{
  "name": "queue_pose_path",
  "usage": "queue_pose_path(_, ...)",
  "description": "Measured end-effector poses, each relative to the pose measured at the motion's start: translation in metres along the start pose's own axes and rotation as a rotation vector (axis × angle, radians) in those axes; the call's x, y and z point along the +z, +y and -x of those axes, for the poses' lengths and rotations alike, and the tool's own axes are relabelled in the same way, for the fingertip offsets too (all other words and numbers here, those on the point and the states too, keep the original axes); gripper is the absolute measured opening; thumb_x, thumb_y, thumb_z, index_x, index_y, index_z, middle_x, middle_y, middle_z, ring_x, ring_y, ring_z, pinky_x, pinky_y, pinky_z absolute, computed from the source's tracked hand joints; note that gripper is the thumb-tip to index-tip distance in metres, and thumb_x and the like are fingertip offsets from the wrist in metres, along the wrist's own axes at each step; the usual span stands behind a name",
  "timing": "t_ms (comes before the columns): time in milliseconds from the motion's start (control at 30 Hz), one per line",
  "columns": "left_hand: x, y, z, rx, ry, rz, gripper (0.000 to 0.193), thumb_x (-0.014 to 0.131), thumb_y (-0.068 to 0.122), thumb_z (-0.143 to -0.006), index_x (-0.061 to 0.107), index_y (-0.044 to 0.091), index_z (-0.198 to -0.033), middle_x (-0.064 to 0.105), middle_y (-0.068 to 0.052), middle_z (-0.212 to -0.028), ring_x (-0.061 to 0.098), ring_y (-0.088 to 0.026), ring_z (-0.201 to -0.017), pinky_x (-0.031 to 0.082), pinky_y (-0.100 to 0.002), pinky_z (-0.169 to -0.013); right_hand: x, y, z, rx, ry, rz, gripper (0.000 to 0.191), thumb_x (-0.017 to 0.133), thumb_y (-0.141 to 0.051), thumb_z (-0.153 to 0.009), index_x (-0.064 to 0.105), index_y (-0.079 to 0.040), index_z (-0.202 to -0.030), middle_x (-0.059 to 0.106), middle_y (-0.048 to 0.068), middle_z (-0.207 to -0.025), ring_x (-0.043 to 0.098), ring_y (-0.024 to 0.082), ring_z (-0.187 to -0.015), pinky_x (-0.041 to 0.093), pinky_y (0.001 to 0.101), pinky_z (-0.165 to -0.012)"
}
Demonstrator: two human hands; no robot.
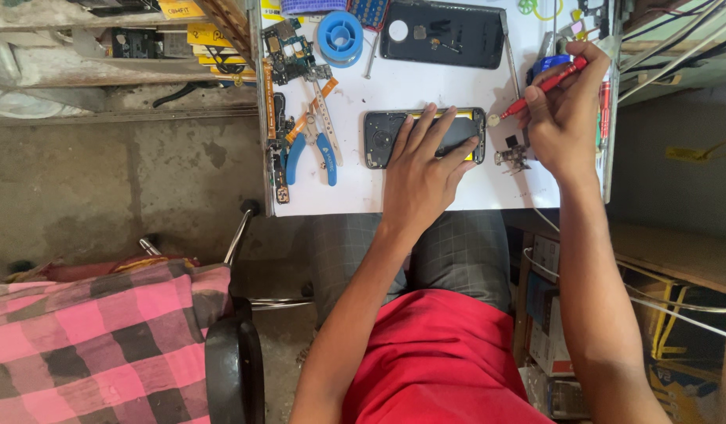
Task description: The person removes the back cover of a smartphone, places it on the table, and uses a red screwdriver to unscrew several screws from the phone's internal frame. The person then briefly handles a power bank before continuing to remove additional screws from the phone.
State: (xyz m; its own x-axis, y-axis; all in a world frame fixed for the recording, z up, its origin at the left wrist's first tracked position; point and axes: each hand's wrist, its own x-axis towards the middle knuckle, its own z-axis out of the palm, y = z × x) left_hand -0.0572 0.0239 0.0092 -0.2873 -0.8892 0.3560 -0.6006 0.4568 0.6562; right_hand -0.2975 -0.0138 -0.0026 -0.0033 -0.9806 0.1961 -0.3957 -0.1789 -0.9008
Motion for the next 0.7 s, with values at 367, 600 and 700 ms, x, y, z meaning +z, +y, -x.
queue_pose_path(367,-0.0004,-0.0002,-0.0006,-0.004,0.004,0.01,0.03,0.077,0.029,-0.09,0.079,0.023,-0.12,0.058,-0.011,-0.148,0.047,-0.034,-0.146,0.032,-0.05,-0.125,0.0008,-0.0001,0.0006,0.009,0.008,-0.022,0.053,0.058,0.016,-0.117,0.022,-0.005,-0.15,0.055,0.01,-0.109,0.064,0.014,-0.08,0.056,0.0244,-0.067)
queue_pose_path(600,-0.0002,-0.0005,-0.0008,-0.008,0.002,0.011,0.03,0.078,0.028,-0.09,0.079,0.023,-0.12,0.058,-0.011,-0.149,0.047,-0.033,-0.146,0.032,-0.05,-0.126,0.0005,-0.0025,0.0014,0.0,0.002,0.013,0.054,0.057,0.016,-0.116,0.022,-0.005,-0.15,0.055,0.01,-0.11,0.065,0.014,-0.08,0.055,0.0241,-0.068)
queue_pose_path(700,0.0,-0.0003,-0.0008,-0.008,0.0,0.008,0.03,0.078,0.028,-0.09,0.079,0.023,-0.12,0.057,-0.011,-0.149,0.047,-0.033,-0.146,0.032,-0.049,-0.126,0.0009,-0.0016,0.0011,0.011,0.008,-0.011,0.052,0.059,0.015,-0.118,0.022,-0.005,-0.15,0.055,0.01,-0.11,0.065,0.014,-0.079,0.055,0.0242,-0.067)
